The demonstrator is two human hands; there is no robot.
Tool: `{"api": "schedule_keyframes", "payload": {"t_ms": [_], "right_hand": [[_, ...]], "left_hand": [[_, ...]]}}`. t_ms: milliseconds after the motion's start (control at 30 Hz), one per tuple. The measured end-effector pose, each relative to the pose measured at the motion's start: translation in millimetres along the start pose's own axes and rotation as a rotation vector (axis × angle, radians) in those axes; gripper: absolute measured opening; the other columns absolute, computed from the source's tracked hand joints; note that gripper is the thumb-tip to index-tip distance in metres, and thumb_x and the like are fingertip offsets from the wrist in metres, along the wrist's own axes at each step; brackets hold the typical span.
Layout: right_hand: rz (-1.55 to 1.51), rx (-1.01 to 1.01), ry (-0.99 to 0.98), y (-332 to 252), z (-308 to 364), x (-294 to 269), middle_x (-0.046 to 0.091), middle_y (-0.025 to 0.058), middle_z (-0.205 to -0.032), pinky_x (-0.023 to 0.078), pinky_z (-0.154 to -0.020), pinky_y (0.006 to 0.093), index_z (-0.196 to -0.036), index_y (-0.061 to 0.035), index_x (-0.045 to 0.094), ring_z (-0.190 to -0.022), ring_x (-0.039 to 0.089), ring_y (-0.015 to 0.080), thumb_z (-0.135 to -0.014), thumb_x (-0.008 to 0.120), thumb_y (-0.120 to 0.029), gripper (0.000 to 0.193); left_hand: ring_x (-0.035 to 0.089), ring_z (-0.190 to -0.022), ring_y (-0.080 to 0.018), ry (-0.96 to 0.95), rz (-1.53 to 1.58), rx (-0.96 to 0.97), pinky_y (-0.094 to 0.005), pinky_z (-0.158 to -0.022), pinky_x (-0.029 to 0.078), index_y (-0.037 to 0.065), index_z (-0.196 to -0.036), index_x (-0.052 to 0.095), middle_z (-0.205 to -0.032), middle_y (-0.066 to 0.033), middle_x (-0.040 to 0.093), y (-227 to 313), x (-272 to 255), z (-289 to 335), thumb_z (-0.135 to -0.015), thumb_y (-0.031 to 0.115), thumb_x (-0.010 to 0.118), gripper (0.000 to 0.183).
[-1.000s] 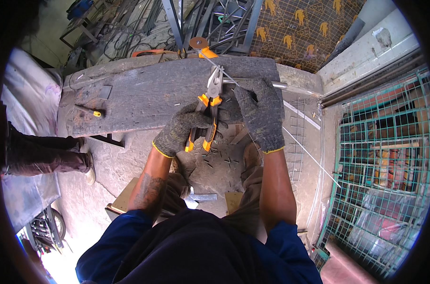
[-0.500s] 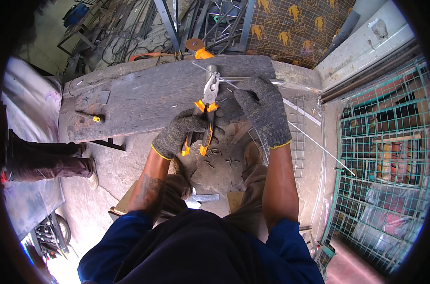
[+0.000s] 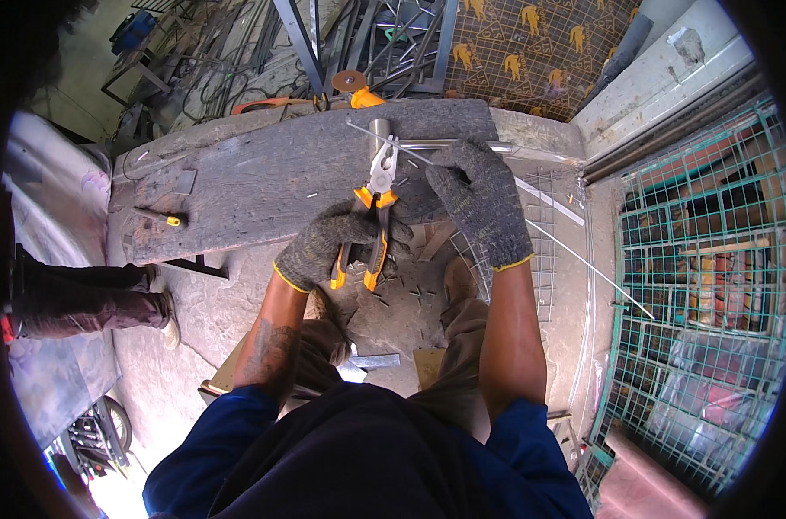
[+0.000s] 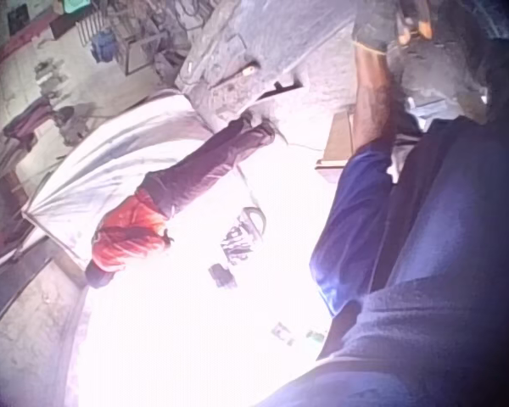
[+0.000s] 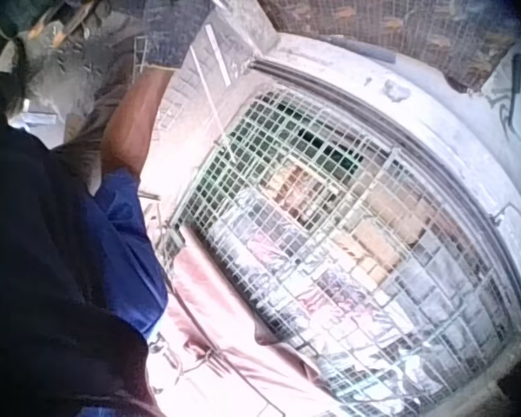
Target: Straightening a metal rod by hammering it against a metal block and using pliers for alignment.
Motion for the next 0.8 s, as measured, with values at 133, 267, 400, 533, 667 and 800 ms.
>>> {"api": "schedule_keyframes", "payload": {"t_ms": [133,267,400,533,667,800], "right_hand": [[-0.022,0.045,-0.033,3,0,2,0.065,0.0141,-0.094,0.053,-0.078,0.0368,-0.098,-0.0017,0.068,-0.086,0.065,0.0279,-0.084,0.075,-0.011,0.018],[-0.013,0.003,-0.009,1,-1,2,0.063,0.0081,-0.090,0.050,-0.075,0.0316,-0.096,-0.0020,0.067,-0.082,0.061,0.0185,-0.084,0.076,-0.008,0.016],[-0.035,-0.003,-0.015,1,-1,3,0.063,0.0084,-0.090,0.050,-0.076,0.0319,-0.096,-0.0018,0.067,-0.082,0.061,0.0185,-0.084,0.076,-0.009,0.016],[-0.004,0.010,-0.026,-2,-2,3,0.066,0.0137,-0.093,0.052,-0.078,0.0363,-0.098,-0.0021,0.068,-0.086,0.066,0.0268,-0.084,0.074,-0.010,0.017],[-0.018,0.001,-0.013,-1,-1,5,0.063,0.0090,-0.090,0.050,-0.075,0.0322,-0.095,-0.0016,0.067,-0.082,0.062,0.0191,-0.083,0.076,-0.009,0.016],[0.013,-0.036,-0.003,-2,-1,2,0.063,0.0089,-0.089,0.050,-0.075,0.0321,-0.095,-0.0020,0.068,-0.081,0.062,0.0191,-0.083,0.076,-0.009,0.016]], "left_hand": [[0.071,-0.093,-0.0229,-0.106,0.191,-0.017,-0.0309,-0.085,0.057,-0.007,-0.129,0.056,-0.109,-0.0161,0.070,-3,7,1,-0.084,0.007,0.065,0.047],[0.071,-0.093,-0.0234,-0.043,0.034,-0.023,-0.0312,-0.086,0.056,-0.007,-0.131,0.055,-0.110,-0.0166,0.070,-10,-8,-4,-0.084,0.007,0.064,0.050],[0.071,-0.093,-0.0215,-0.024,-0.050,-0.024,-0.0303,-0.086,0.056,-0.006,-0.129,0.057,-0.108,-0.0147,0.071,-8,-8,-4,-0.084,0.008,0.065,0.048],[0.070,-0.094,-0.0190,0.003,-0.035,-0.003,-0.0296,-0.085,0.055,-0.005,-0.122,0.062,-0.104,-0.0119,0.071,0,0,1,-0.084,0.010,0.067,0.041],[0.070,-0.090,-0.0194,0.035,0.009,0.013,-0.0291,-0.083,0.056,-0.004,-0.118,0.063,-0.104,-0.0127,0.071,-2,4,2,-0.084,0.010,0.067,0.037],[0.071,-0.087,-0.0198,-0.010,0.035,-0.014,-0.0291,-0.081,0.057,-0.006,-0.118,0.063,-0.103,-0.0130,0.071,-24,-8,-9,-0.085,0.009,0.066,0.037]]}}
Point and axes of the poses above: each hand's wrist, its own z-axis away from the middle knuckle, its own x-axis out of the palm, y = z × x, the point moved 8 cm from there along -z, towards the middle knuckle
